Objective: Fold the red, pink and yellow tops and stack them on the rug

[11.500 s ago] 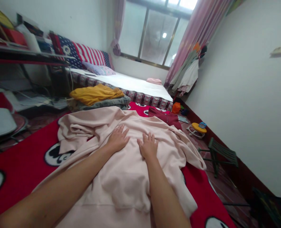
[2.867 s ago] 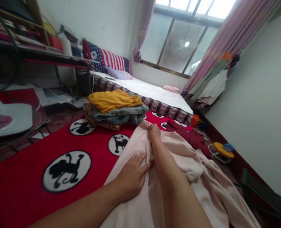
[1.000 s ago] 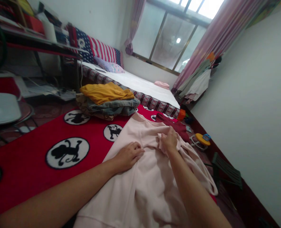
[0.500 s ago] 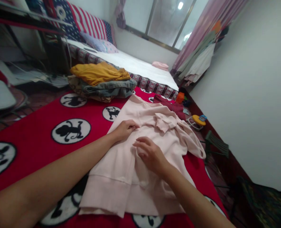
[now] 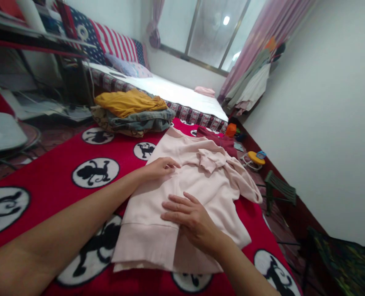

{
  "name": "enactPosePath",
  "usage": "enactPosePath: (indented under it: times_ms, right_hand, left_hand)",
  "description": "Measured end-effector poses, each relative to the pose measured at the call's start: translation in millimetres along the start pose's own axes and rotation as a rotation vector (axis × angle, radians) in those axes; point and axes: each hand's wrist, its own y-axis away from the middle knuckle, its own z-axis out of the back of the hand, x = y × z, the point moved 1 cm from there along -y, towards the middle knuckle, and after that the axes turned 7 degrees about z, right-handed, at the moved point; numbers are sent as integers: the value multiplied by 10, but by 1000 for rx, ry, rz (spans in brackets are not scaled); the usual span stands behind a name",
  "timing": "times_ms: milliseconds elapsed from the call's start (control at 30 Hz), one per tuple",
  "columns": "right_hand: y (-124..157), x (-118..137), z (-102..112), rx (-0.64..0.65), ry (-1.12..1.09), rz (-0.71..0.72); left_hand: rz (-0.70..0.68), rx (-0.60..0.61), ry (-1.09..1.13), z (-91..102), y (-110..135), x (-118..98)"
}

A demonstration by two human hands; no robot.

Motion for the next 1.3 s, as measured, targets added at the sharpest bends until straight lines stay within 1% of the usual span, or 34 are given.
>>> enactPosePath:
  times_ms: [33,100,200,233,300,367,400,467,533,600,667,733,767,867,933,967,1067,1133,1200,1300]
  right_hand:
    - [15,18,52,-6,-5,-9]
    - [51,53,100,-5,-16,-20]
    - [107,86,49,15,-62,-29]
    - [118,89,24,24,-88,-36]
    - [116,68,3,23,-158,-63]
    - [70,-24,33,-38,-242,-120]
    - [28,-108,65,-102,-276,-156]
    - [-91,-362,147,-291,-319,-232]
    - [-254,-707,241,-492,-343,-294]
    - [-453,-1091,351,-661,-345,-375]
    - [-682,-1449,483,-790,-269,-470]
    - [-934,-1739,619,-880,-200,-542]
    - [-1065,-1856,674,-912,-216,-583]
    - [-1432,-2110,739,-932,-428,-761]
    - [-1621,-2214,690,-891,-548,-869]
    - [-1691,-2255,646,-855,-583,-906]
    - [-1805,-2371,502,-740,-646,-998]
    - [-1831,-2457,456,-694,-655,-1033]
    - [-1853,-2557,480,-689,-635,-1037]
    - [-1918,-2711,597,-747,-569,-999]
  left_hand:
    - [-11,-17,-41,35,2,-39]
    - [-18,-100,-142,63,1,-100]
    - [13,-214,-305,-13,17,-126]
    - [40,-225,-359,-59,30,-119]
    - [123,-204,-453,-156,68,-90]
    - [192,-151,-518,-238,107,-61]
    - [206,-131,-542,-268,123,-50]
    - [206,-125,-572,-305,144,-40]
    - [199,-150,-578,-321,155,-38]
    - [191,-184,-558,-324,159,-40]
    - [171,-224,-502,-317,154,-37]
    - [165,-285,-386,-292,133,-16]
    - [169,-333,-306,-271,116,6]
    - [193,-531,-31,-192,48,123]
    - [216,-635,126,-152,7,228]
    - [230,-668,183,-142,-10,278]
    - [260,-716,276,-154,-37,388]
    - [273,-729,310,-178,-43,419]
    - [285,-736,338,-195,-43,421]
    - [282,-746,343,-193,-32,384]
